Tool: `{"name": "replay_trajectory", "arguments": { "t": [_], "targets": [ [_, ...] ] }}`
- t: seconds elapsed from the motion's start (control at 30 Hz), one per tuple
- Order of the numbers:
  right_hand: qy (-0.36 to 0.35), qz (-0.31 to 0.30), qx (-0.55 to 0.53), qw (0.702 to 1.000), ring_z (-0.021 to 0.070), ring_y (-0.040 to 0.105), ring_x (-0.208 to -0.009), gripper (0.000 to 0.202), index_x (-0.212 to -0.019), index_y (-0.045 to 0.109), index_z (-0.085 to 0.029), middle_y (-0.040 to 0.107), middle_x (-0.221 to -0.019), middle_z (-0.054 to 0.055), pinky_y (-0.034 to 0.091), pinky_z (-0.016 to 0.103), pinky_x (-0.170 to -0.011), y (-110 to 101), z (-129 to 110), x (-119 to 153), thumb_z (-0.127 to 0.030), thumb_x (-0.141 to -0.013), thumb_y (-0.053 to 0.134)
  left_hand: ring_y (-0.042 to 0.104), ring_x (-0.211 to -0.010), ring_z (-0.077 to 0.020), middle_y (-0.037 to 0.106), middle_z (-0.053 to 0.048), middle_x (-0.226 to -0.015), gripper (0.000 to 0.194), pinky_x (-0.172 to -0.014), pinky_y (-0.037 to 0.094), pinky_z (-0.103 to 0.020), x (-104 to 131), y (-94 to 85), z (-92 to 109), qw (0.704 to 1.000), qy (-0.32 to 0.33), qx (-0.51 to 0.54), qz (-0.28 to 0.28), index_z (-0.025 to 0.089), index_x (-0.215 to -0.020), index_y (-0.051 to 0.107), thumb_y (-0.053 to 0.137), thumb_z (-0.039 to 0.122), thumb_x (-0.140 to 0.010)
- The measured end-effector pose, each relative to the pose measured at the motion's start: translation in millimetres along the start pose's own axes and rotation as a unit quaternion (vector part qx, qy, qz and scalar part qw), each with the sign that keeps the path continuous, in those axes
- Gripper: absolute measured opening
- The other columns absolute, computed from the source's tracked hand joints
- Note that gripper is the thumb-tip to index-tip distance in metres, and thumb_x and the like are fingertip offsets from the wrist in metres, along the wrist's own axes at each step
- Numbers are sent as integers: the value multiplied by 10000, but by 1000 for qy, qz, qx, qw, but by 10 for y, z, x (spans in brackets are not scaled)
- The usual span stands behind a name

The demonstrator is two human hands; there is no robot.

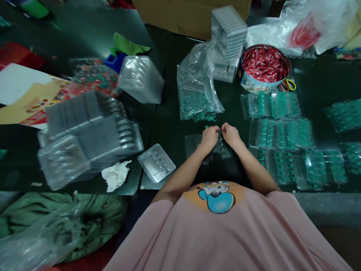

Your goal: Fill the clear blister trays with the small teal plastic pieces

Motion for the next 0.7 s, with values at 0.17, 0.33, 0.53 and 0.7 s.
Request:
{"name": "replay_trajectory", "arguments": {
  "t": [0.17,0.33,0.53,0.7],
  "targets": [
    [-40,8,-4,999,208,630,-797,217,-915,645,-206,689,-867,73,447,294,-725,3,46,58,-104,-863,461,633,-918,-271,680,-133,-975,358,-844,479,-381,40,-38,1,999,35,-28,-29,174,-1022,761,441,98,-881],
    [-79,23,-95,992,181,640,-854,232,-933,665,-208,691,-910,43,480,294,-809,-21,154,95,-94,-817,498,608,-967,-245,652,-115,-1019,370,-888,472,-352,60,-128,15,997,71,-1,-24,174,-1167,721,502,115,-876],
    [-65,-2,-104,992,165,640,-747,188,-875,690,-198,701,-805,14,475,283,-751,-88,151,20,-110,-811,538,621,-851,-232,657,-83,-863,195,-805,469,-333,-11,-59,18,997,52,24,-58,185,-980,773,641,148,-840],
    [-113,18,-71,991,184,658,-854,263,-1004,705,-188,708,-914,46,495,301,-811,-106,-105,-275,-98,-855,507,652,-875,-241,690,-114,-907,156,-812,487,-322,-25,-1,6,997,48,0,-58,143,-931,761,669,111,-809]
  ]
}}
Point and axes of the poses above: each hand's wrist, its own x-axis away from the middle knuckle, its own y-axis out of the palm, z = x × y, the point moved 2 cm from there along -x, towards the middle knuckle
